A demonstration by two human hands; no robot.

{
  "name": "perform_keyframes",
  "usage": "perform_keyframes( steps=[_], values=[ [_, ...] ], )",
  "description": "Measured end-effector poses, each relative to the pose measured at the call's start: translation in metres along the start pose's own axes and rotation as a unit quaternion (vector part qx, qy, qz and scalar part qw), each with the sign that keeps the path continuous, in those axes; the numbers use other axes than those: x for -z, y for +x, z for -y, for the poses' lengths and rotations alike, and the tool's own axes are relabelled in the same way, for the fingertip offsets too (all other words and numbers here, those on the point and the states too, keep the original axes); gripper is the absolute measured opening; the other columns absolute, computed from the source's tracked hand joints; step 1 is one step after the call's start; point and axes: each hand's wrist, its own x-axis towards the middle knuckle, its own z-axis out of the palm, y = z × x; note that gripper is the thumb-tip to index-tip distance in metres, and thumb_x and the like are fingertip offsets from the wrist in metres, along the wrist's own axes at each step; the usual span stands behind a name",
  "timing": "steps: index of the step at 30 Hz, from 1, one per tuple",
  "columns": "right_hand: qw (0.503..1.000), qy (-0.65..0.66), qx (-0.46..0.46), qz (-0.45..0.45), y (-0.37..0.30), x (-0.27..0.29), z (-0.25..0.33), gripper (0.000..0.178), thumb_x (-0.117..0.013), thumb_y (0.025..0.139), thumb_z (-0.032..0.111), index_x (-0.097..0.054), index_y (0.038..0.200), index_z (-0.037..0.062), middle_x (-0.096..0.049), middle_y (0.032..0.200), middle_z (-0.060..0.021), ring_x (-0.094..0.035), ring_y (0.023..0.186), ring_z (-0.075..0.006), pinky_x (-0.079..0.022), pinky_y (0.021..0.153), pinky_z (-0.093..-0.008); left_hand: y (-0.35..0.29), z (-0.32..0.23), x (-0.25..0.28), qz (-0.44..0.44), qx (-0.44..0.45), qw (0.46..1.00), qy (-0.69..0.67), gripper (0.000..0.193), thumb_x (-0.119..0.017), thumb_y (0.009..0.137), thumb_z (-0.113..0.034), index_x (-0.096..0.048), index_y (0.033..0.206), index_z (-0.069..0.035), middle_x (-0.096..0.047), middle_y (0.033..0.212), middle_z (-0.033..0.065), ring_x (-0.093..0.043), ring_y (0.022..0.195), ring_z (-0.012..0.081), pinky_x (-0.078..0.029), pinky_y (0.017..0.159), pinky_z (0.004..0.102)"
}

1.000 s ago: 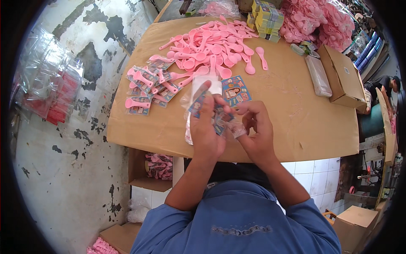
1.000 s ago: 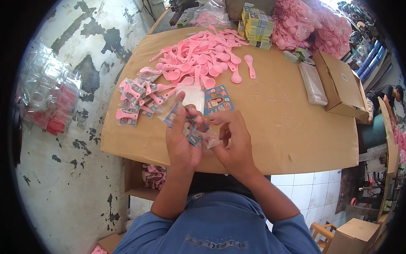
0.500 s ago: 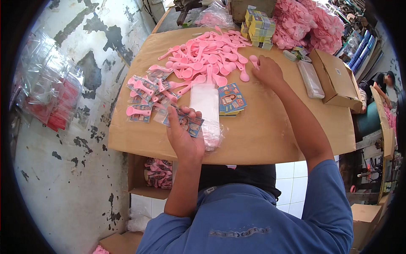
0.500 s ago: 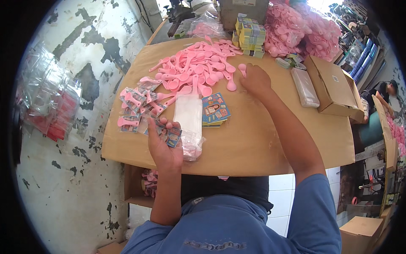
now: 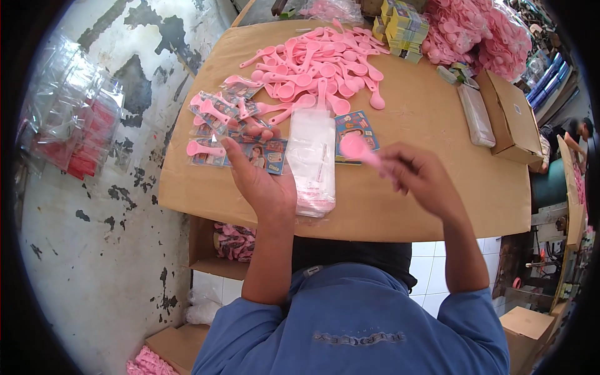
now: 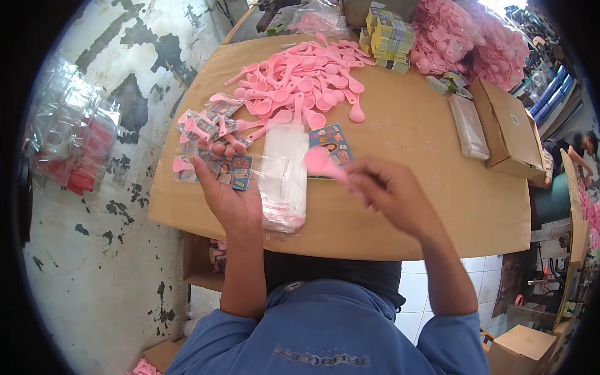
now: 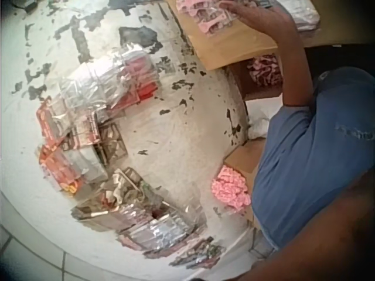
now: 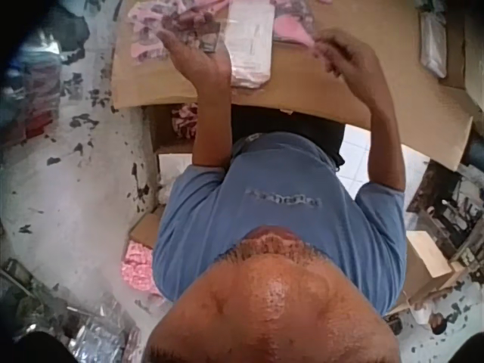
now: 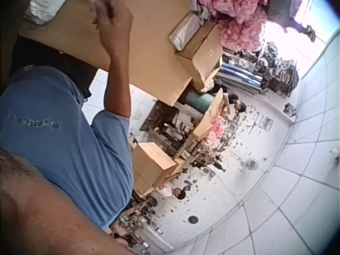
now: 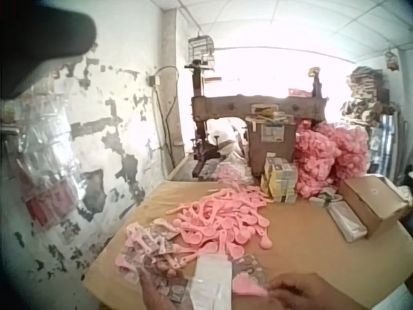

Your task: The person repeatedly picks up pink plastic spoons, places each spoon into a small clear plastic bag with a printed card, seals the bag, and sets it aside. The process is repeated multiple times in a consistent sequence.

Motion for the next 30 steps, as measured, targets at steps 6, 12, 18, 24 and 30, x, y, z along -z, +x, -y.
perform_keyframes(
  steps=[6,12,18,24,30],
  values=[
    [0.995,0.085,-0.018,0.056,-0.010,-0.035,0.013,0.025,-0.061,0.102,0.011,-0.068,0.122,-0.0016,-0.066,0.093,-0.0027,-0.060,0.074,-0.0080,-0.052,0.067,-0.0249,-0.010,0.012,0.001,0.063,0.042,0.997,0.012,0.041,-0.059,0.104,-0.041,-0.054,0.129,-0.009,-0.062,0.097,0.0032,-0.061,0.088,0.0148,-0.052,0.097,0.0373],
    [0.968,0.247,0.016,0.042,-0.008,-0.051,-0.001,0.023,-0.063,0.100,0.006,-0.063,0.120,-0.0061,-0.068,0.097,-0.0067,-0.066,0.088,-0.0097,-0.056,0.078,-0.0253,-0.028,0.024,-0.005,0.064,0.102,0.993,0.005,0.045,-0.056,0.105,-0.044,-0.050,0.135,-0.010,-0.062,0.096,0.0032,-0.062,0.087,0.0142,-0.053,0.097,0.0407],
    [0.986,0.156,0.067,-0.006,0.004,-0.063,-0.014,0.023,-0.074,0.095,0.013,-0.056,0.104,0.0029,-0.067,0.096,-0.0032,-0.061,0.080,-0.0092,-0.051,0.071,-0.0252,-0.046,0.026,-0.009,0.071,0.205,0.975,-0.040,0.045,-0.055,0.107,-0.040,-0.047,0.138,-0.009,-0.060,0.099,0.0038,-0.061,0.089,0.0150,-0.054,0.096,0.0391],
    [0.960,0.017,0.228,-0.160,-0.003,-0.067,-0.006,0.049,-0.081,0.081,0.010,-0.065,0.127,0.0107,-0.066,0.110,-0.0134,-0.062,0.101,-0.0235,-0.051,0.085,-0.0345,-0.048,0.020,-0.013,0.059,0.277,0.959,-0.009,0.037,-0.050,0.109,-0.028,-0.049,0.139,-0.006,-0.063,0.120,0.0114,-0.063,0.113,0.0206,-0.052,0.105,0.0394],
    [0.903,-0.082,0.421,0.009,-0.013,-0.019,-0.005,0.025,-0.076,0.081,0.011,-0.080,0.105,0.0139,-0.049,0.154,-0.0143,-0.044,0.141,-0.0403,-0.034,0.116,-0.0498,-0.030,0.014,-0.009,0.087,0.312,0.945,-0.051,0.039,-0.045,0.111,-0.027,-0.045,0.141,-0.003,-0.054,0.144,0.0190,-0.053,0.134,0.0297,-0.047,0.112,0.0478]
  ],
)
